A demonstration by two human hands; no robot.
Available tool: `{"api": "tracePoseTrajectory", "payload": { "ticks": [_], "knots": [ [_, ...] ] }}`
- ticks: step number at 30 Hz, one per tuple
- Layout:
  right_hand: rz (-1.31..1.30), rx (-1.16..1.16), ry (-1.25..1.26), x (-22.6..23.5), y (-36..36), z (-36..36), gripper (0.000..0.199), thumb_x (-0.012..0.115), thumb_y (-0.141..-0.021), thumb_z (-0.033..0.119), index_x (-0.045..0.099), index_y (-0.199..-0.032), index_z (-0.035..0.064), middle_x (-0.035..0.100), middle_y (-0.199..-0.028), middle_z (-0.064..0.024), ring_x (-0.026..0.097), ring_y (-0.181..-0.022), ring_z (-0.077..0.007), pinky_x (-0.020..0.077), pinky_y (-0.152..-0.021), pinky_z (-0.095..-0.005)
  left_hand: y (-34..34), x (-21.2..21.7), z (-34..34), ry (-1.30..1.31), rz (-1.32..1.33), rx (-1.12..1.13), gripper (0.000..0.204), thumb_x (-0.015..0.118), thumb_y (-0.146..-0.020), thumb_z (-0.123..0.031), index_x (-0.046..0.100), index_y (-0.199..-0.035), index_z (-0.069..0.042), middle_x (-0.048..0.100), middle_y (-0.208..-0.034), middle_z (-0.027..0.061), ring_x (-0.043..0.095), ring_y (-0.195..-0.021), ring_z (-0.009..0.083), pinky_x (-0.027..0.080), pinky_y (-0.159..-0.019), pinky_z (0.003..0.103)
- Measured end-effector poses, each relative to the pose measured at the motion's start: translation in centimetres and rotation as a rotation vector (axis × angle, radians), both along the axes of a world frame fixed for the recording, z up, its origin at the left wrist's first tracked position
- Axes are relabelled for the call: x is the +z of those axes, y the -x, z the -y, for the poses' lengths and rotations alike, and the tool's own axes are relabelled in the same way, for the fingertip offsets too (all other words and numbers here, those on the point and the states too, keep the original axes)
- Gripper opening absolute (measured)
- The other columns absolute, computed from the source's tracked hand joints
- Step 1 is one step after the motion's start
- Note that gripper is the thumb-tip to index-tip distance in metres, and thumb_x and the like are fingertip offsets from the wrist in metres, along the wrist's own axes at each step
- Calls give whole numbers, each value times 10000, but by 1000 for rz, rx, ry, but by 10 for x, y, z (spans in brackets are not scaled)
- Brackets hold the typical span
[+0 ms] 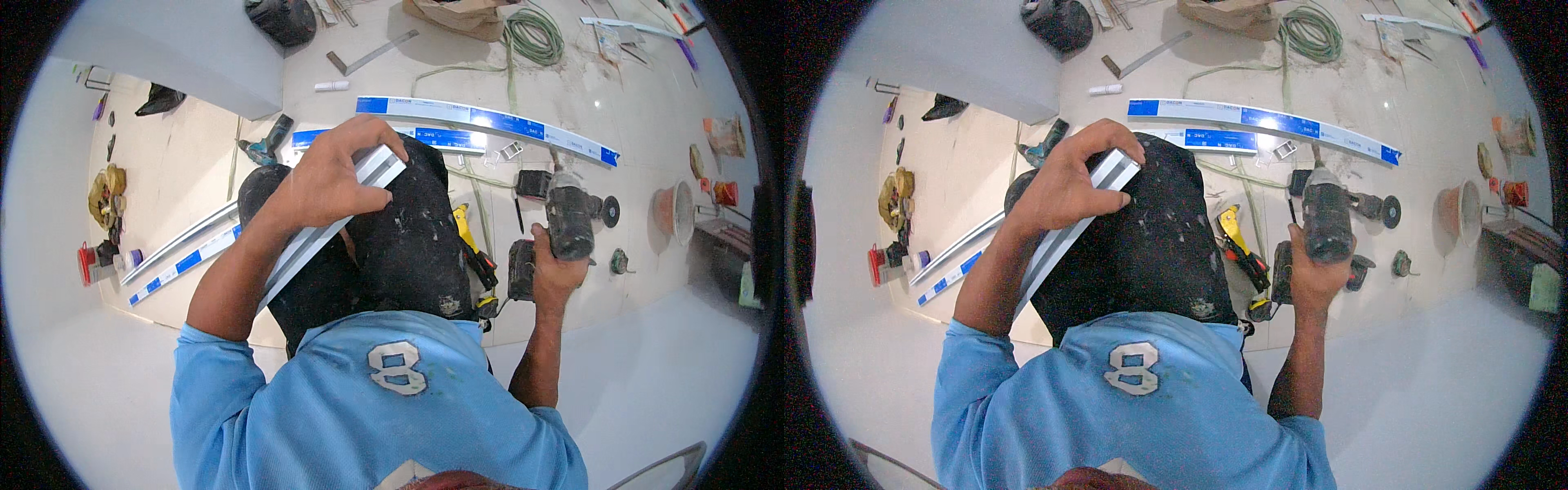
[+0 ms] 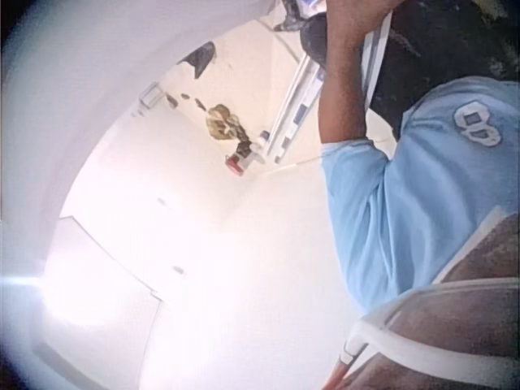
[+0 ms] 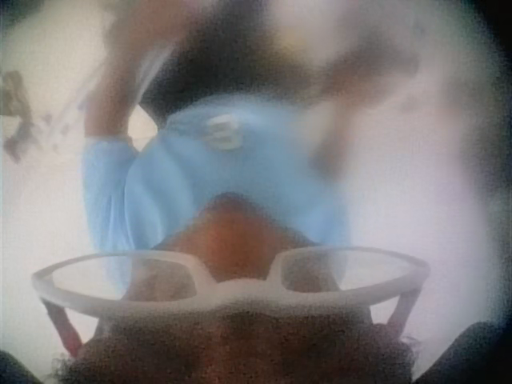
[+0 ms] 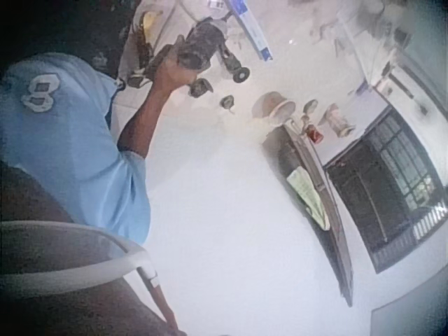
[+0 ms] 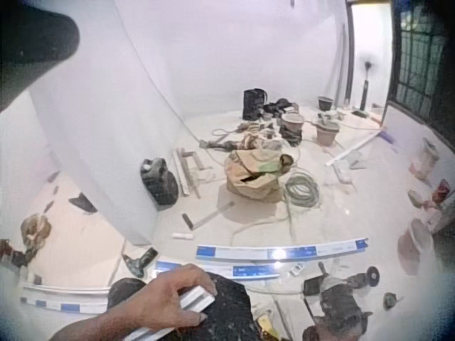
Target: The person sits on the floor and assembles metal profiles by drilling holes and inserting screws. They use a yellow rivet gun and a cordless drill to fasten the pieces together, handling the profiles and tools with both hands.
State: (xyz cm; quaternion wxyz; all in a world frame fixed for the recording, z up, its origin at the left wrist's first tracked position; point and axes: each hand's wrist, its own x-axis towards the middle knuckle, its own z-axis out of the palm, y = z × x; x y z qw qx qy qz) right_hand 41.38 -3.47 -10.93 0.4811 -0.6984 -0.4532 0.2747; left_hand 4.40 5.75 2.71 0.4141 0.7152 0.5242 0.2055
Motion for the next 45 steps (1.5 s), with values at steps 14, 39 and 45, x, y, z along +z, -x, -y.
{"api": "tracePoseTrajectory", "payload": {
  "ticks": [14,39,45],
  "knots": [
    [311,758,68,135,1,-4,641,928,-856,144,681,-1441,54,766,-1367,-157,753,-1216,-260,594,-1074,-447,2,-7,-2,-47,33,-19,420,767,-701,-95,717,-1115,-47,705,-1175,116,674,-1201,281,489,-1142,404],
    [439,1064,114,231,61,-65,746,951,-755,121,674,-1441,22,770,-1351,-195,788,-1203,-333,616,-1039,-411,-2,-11,0,-85,-32,-12,433,774,-693,-71,712,-1121,-67,680,-1133,129,679,-1131,312,533,-1036,404],
    [496,1098,102,240,64,-70,756,956,-723,102,683,-1424,29,765,-1366,-176,795,-1186,-331,630,-1008,-404,-2,-12,0,-84,-7,-23,412,780,-694,-74,709,-1100,-73,677,-1129,124,678,-1130,328,533,-1036,418]
  ]
}}
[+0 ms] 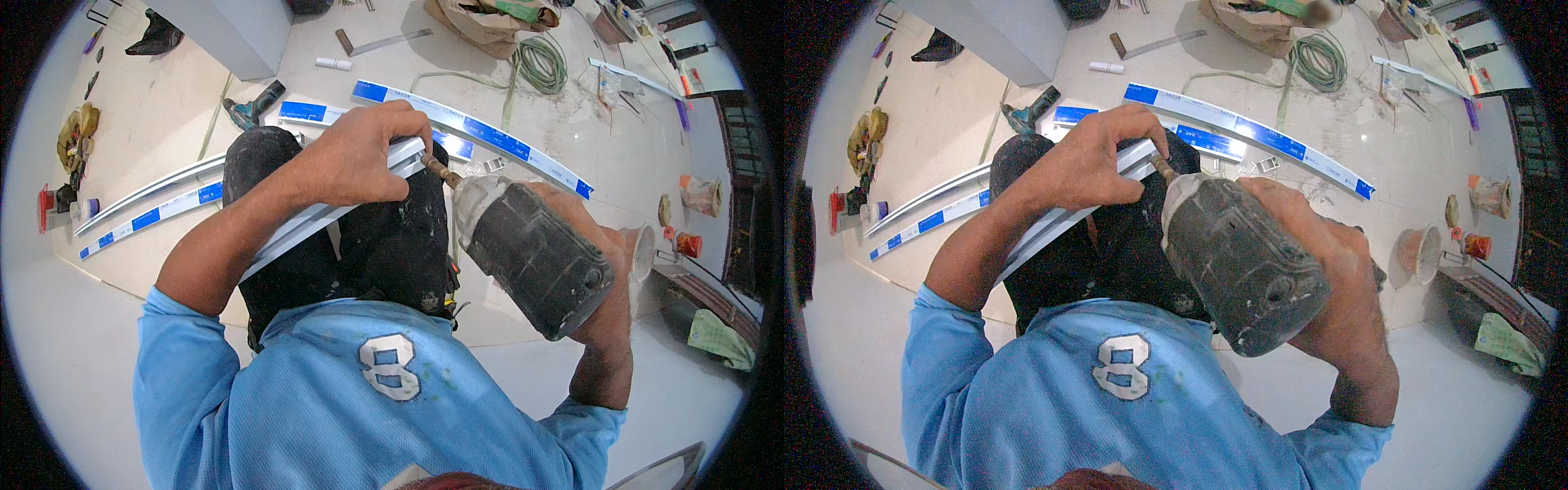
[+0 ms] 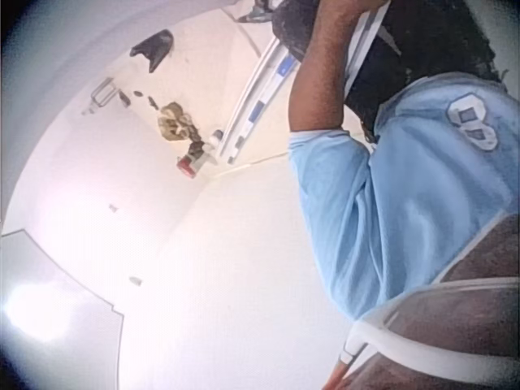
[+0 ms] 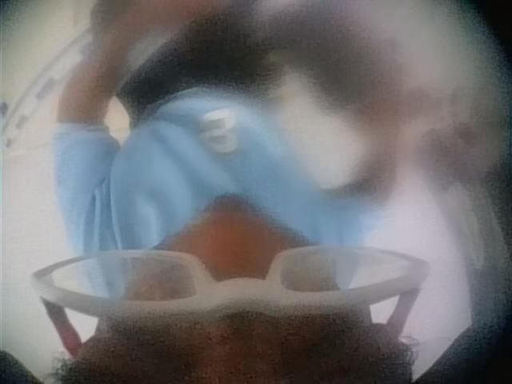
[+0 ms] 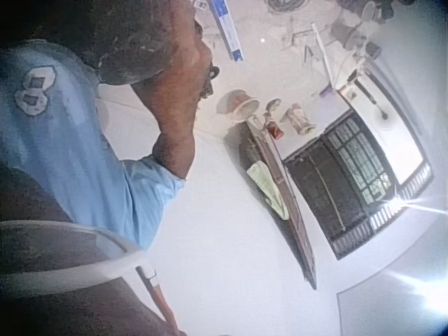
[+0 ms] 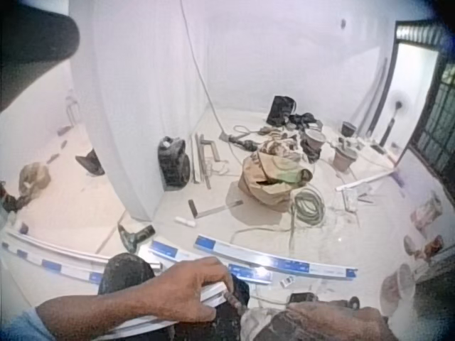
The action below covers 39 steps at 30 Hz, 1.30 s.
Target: The person sits on the floor and assembles metal profiles by drilling holes and inserting screws. They use a yellow rivet gun and a cordless drill to fasten the pieces together, handling the profiles and tools with both hands.
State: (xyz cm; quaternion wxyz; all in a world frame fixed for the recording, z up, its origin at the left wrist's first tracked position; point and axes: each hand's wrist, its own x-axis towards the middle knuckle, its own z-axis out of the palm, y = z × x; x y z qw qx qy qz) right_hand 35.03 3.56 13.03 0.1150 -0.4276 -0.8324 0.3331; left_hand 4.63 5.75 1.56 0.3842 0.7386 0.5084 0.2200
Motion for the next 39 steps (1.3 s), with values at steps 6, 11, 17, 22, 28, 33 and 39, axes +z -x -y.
{"api": "tracePoseTrajectory", "payload": {
  "ticks": [6,11,17,22,28,33,39],
  "knots": [
    [13,45,-54,0,-2,-3,746,955,-724,96,687,-1419,45,764,-1371,-172,801,-1171,-329,636,-999,-410,0,-1,-1,16,2,7,392,775,-693,-76,706,-1079,-78,675,-1114,115,677,-1125,320,533,-1035,425],
    [43,-6,-36,4,1,1,730,953,-739,95,694,-1421,65,776,-1358,-160,800,-1179,-314,635,-1017,-407,0,-2,1,9,5,-4,434,793,-686,-97,714,-1113,-80,669,-1101,123,676,-1070,314,542,-971,442],
    [0,-26,-22,2,2,0,704,952,-744,93,701,-1401,71,792,-1325,-143,804,-1170,-313,639,-1016,-410,-1,0,0,13,4,4,380,766,-695,-74,711,-1071,-75,670,-1091,109,673,-1106,312,530,-1033,418],
    [44,44,-71,9,6,-6,657,942,-751,91,707,-1365,65,801,-1264,-149,816,-1119,-330,645,-953,-416,-1,-3,-1,-8,16,-4,401,768,-687,-61,714,-1084,-71,678,-1084,120,676,-1102,315,532,-1031,414],
    [53,106,-59,11,3,-21,799,1018,-660,202,702,-1380,58,807,-1246,-121,829,-1059,-259,646,-907,-382,1,-8,-6,-59,58,-30,405,764,-688,-92,715,-1089,-60,713,-1100,130,687,-1117,317,535,-1038,410],
    [58,102,-50,14,8,-24,756,1003,-681,158,713,-1371,50,805,-1273,-118,825,-1080,-232,642,-925,-346,4,-5,-9,-3,85,-28,415,765,-677,-113,728,-1086,-53,743,-1120,132,704,-1106,309,546,-1023,404],
    [70,82,-30,23,13,-23,660,918,-757,44,706,-1382,37,811,-1238,-161,816,-1139,-298,627,-977,-397,5,-11,-12,23,116,-33,429,764,-663,-144,742,-1081,-48,756,-1097,145,714,-1087,311,550,-1015,409]
  ]
}}
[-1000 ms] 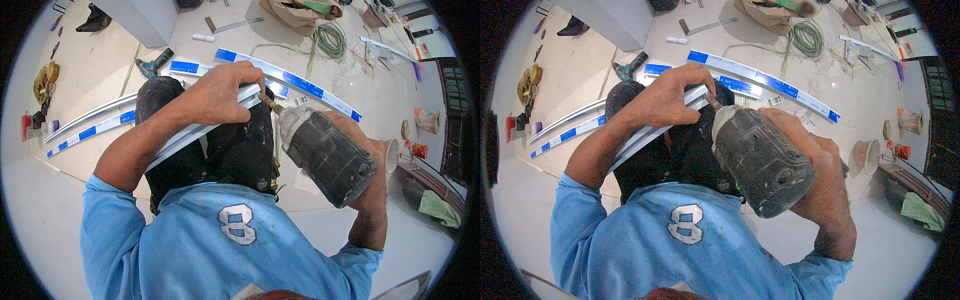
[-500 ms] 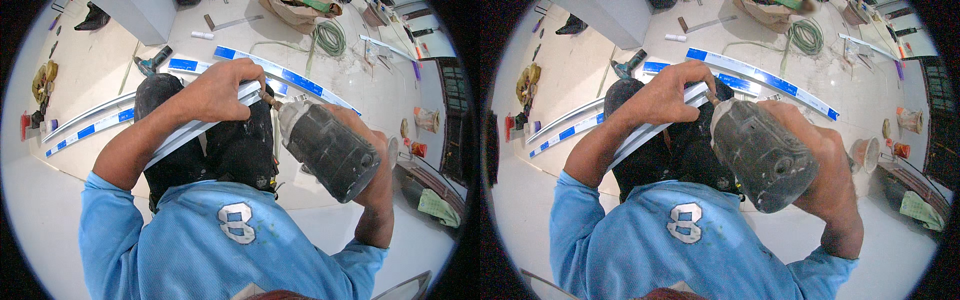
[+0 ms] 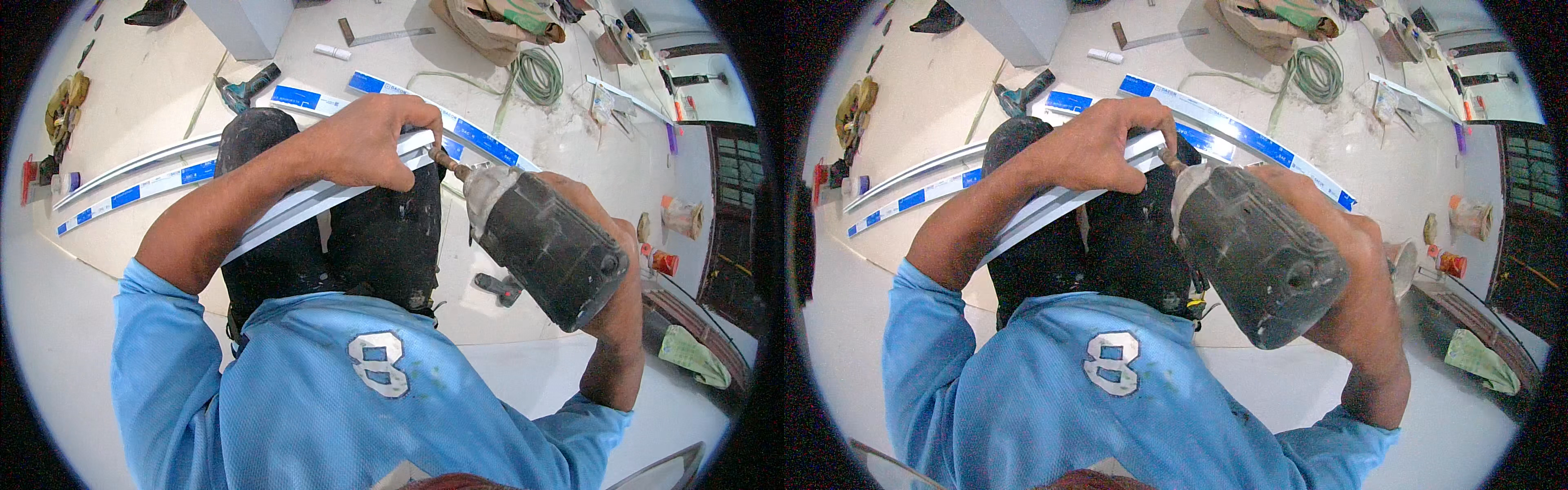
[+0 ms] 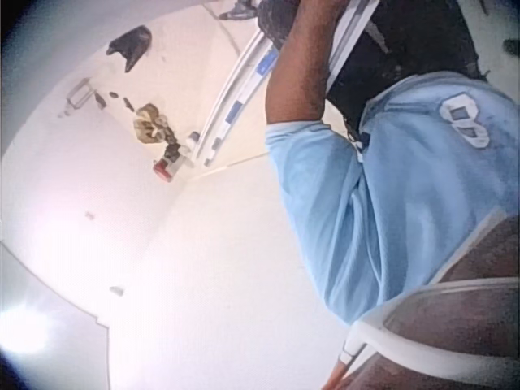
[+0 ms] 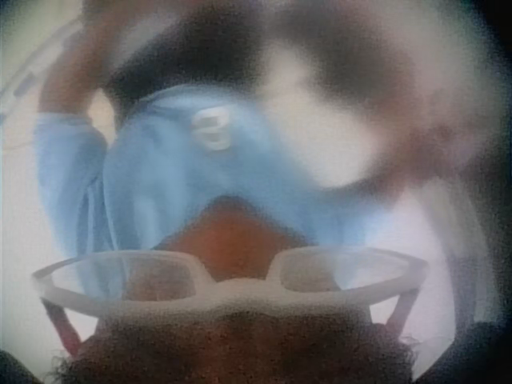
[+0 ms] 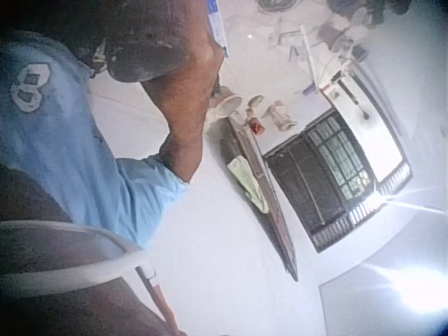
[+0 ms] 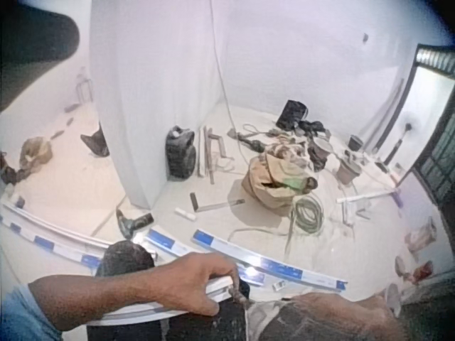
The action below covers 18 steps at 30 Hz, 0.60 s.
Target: The person sits on the floor and assembles metal profiles by drilling holes and inserting screws. They use a yellow rivet gun and a cordless drill to fasten the pieces together, handling the profiles and tools with both hands.
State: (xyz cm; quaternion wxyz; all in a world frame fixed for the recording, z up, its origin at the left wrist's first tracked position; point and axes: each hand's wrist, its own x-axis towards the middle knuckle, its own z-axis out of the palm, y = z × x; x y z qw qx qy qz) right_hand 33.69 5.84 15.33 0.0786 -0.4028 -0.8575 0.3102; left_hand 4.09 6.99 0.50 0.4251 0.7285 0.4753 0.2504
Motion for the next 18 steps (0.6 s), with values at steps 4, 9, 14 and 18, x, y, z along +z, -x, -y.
{"api": "tracePoseTrajectory", "payload": {
  "ticks": [4,9,14,18],
  "knots": [
    [-19,-10,-5,1,0,1,659,919,-765,51,704,-1389,40,811,-1256,-154,816,-1141,-298,623,-980,-392,-1,0,0,-2,-7,2,449,761,-656,-159,748,-1092,-51,758,-1106,153,716,-1077,321,554,-1001,420],
    [54,-12,-40,1,0,1,668,927,-779,85,695,-1405,66,813,-1253,-148,825,-1101,-313,624,-958,-388,-2,1,1,-46,-13,1,459,760,-661,-153,747,-1108,-51,753,-1116,161,717,-1070,333,555,-993,426],
    [151,25,-81,9,2,0,656,923,-795,114,691,-1408,82,810,-1249,-149,828,-1068,-331,627,-936,-397,0,-1,0,-43,-15,1,469,770,-665,-153,743,-1121,-47,749,-1123,168,716,-1071,339,557,-988,437],
    [130,36,-115,5,1,1,641,912,-804,119,691,-1404,80,808,-1244,-154,826,-1065,-338,628,-931,-405,-2,1,1,-37,-38,6,478,774,-665,-148,740,-1131,-48,747,-1126,171,716,-1075,341,555,-986,440]
  ]
}}
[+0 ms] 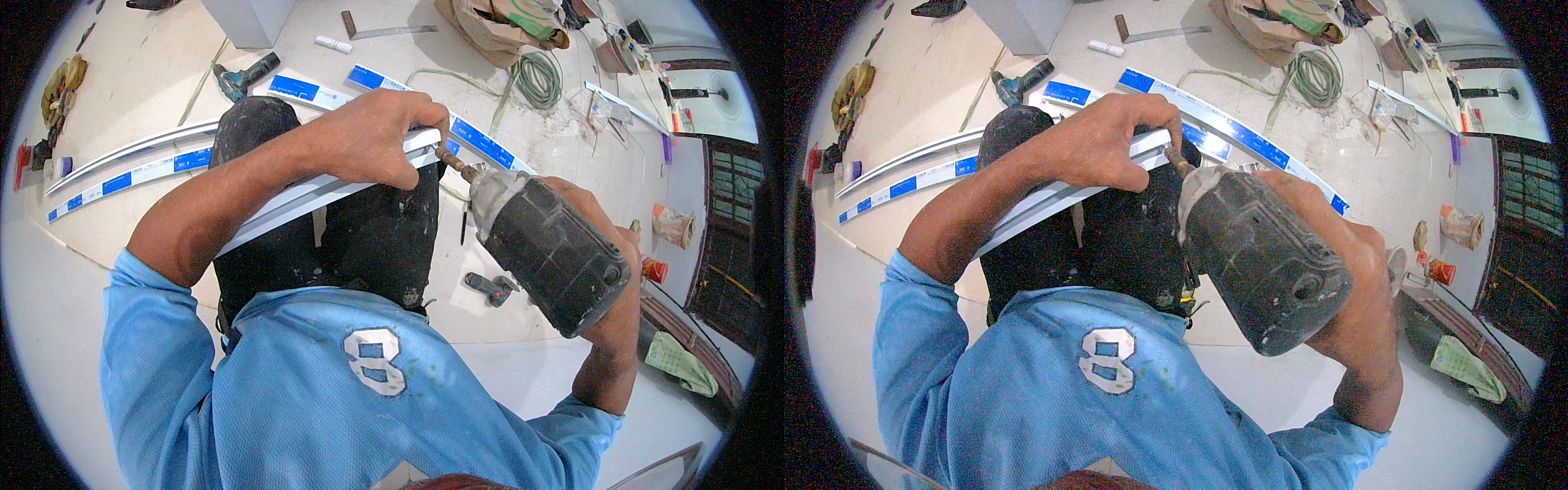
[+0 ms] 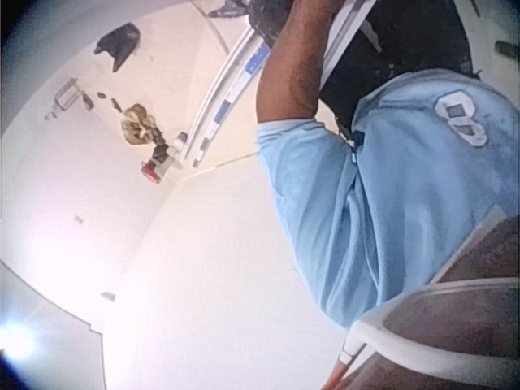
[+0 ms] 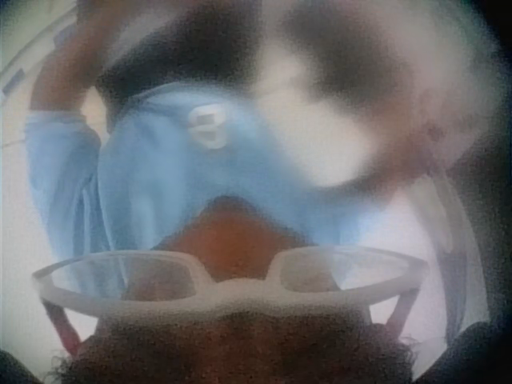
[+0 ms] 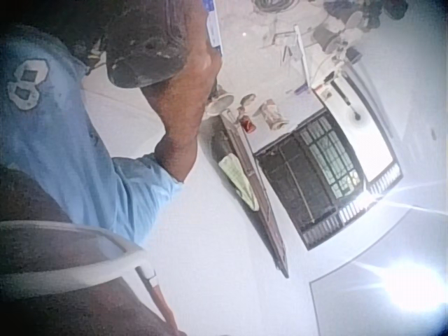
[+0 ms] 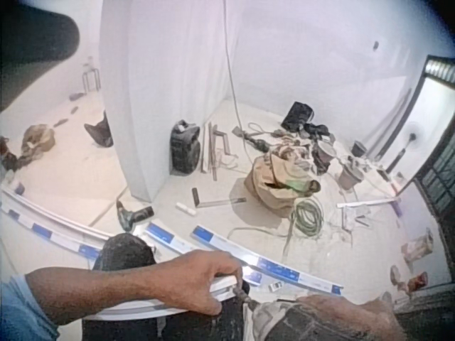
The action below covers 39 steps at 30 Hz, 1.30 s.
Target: The person sits on the floor and assembles metal profiles by drilling holes and inserting screws. They use a yellow rivet gun and a cordless drill to fasten the pieces together, handling the profiles and tools with both hands.
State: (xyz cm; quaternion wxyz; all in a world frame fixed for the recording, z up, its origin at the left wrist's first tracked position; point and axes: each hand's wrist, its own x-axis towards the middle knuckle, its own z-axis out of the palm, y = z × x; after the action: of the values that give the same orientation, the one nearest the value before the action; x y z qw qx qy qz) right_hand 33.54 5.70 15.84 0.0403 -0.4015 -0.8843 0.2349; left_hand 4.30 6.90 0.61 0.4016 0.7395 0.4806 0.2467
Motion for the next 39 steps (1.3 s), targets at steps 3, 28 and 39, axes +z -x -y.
{"api": "tracePoseTrajectory", "payload": {
  "ticks": [3,28,39],
  "knots": [
    [6,-6,4,3,2,0,638,908,-802,117,690,-1400,75,802,-1249,-165,822,-1069,-351,627,-933,-413,0,-2,0,6,20,2,476,772,-664,-140,736,-1130,-52,739,-1119,174,712,-1077,352,553,-982,445],
    [173,85,80,26,35,-16,519,840,-888,130,694,-1379,46,811,-1173,-188,815,-1043,-328,605,-907,-419,1,-11,-3,-8,21,3,589,817,-659,-151,700,-1213,10,720,-1129,232,710,-1092,386,561,-979,440],
    [173,144,-15,25,41,-14,512,841,-888,133,707,-1377,68,816,-1060,-178,813,-945,-333,600,-845,-421,2,-9,-4,11,-5,-11,614,826,-667,-136,698,-1245,32,728,-1161,235,722,-1089,381,571,-973,433]
  ]
}}
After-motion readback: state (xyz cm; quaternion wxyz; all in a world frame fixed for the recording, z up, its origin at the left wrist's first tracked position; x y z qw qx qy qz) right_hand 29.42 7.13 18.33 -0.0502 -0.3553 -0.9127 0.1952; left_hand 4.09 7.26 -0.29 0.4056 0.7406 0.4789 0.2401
